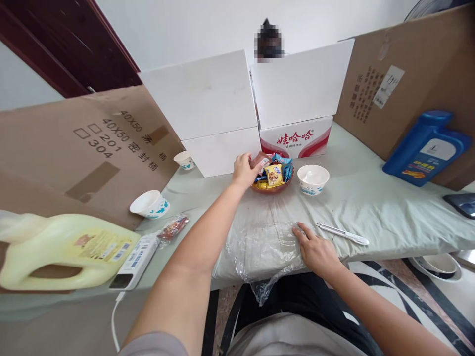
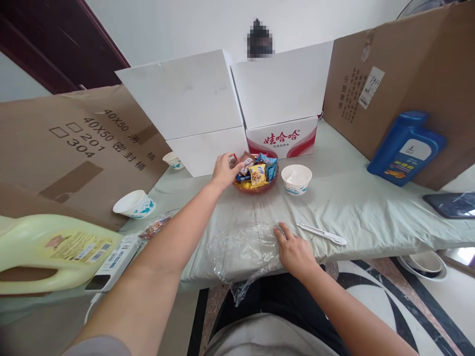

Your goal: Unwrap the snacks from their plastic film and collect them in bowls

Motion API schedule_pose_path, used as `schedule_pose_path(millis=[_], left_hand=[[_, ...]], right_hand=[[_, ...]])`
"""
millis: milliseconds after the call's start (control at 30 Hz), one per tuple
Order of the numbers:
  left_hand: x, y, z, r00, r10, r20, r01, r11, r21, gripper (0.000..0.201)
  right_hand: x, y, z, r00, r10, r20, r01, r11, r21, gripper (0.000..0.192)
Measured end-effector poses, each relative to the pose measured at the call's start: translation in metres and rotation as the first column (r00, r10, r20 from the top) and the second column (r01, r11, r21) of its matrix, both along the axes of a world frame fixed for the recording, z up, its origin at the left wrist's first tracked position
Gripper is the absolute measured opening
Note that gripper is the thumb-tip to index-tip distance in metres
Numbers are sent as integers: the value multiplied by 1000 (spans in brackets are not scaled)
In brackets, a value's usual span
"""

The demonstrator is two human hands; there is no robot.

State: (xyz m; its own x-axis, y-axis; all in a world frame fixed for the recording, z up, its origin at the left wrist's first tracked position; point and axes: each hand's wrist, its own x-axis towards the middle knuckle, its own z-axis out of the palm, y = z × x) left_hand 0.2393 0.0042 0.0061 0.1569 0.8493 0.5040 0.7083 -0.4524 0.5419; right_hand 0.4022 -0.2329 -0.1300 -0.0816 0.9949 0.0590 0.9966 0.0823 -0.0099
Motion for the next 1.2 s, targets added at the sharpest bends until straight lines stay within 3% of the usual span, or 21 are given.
schedule_pose_path(millis=[100,133,200,233,267,300,433,533,633,700,767,833,900,967,1067,1133,1200], left_hand=[[9,-48,-14,989,-110,-100,113,993,23,23],[8,-71,-22,965,-216,-148,208,976,-63,18],[3,-117,-42,817,-497,-294,389,850,-355,17],[-1,-135,-52,732,-575,-366,395,795,-460,19],[-5,-149,-62,681,-594,-427,362,781,-508,20],[-9,-158,-71,669,-563,-485,311,805,-506,23],[-26,-150,-96,719,-332,-610,144,931,-336,43],[-36,-137,-107,739,-327,-588,156,933,-324,49],[-38,-138,-115,752,-360,-552,190,920,-343,51],[-35,-142,-120,756,-368,-541,194,916,-352,53],[-30,-143,-124,763,-369,-531,204,916,-345,56],[-24,-140,-127,771,-370,-518,220,918,-329,59],[-21,-135,-128,769,-385,-510,238,913,-332,60],[-23,-130,-128,760,-401,-512,245,906,-345,60],[-35,-125,-127,775,-369,-513,247,924,-292,55],[-46,-122,-127,791,-331,-515,222,939,-262,51],[-57,-118,-128,795,-307,-523,177,943,-282,52]], right_hand=[[0,0,-1,1000,-7,-27,7,1000,2,52],[1,0,-2,999,-7,-33,7,1000,5,52],[1,1,-3,999,-5,-43,6,1000,17,50],[1,1,-4,999,-5,-49,6,1000,23,50],[1,1,-4,998,-6,-57,7,1000,29,49],[1,1,-3,998,-5,-68,7,999,34,48],[2,-7,5,987,31,-160,-25,999,41,43],[10,-24,19,970,44,-240,-40,999,22,39],[20,-40,42,978,-81,-191,86,996,22,40],[20,-45,59,980,-139,-140,152,984,91,40],[10,-41,74,989,-37,-145,62,984,170,38],[-10,-29,77,960,208,-186,-173,967,185,34],[-32,-10,69,875,427,-227,-409,904,123,27],[-44,14,53,856,465,-224,-463,884,64,24],[-38,49,26,943,283,-175,-277,959,61,35],[-24,64,13,981,135,-139,-128,990,56,57],[-11,71,4,993,62,-102,-60,998,21,76]])
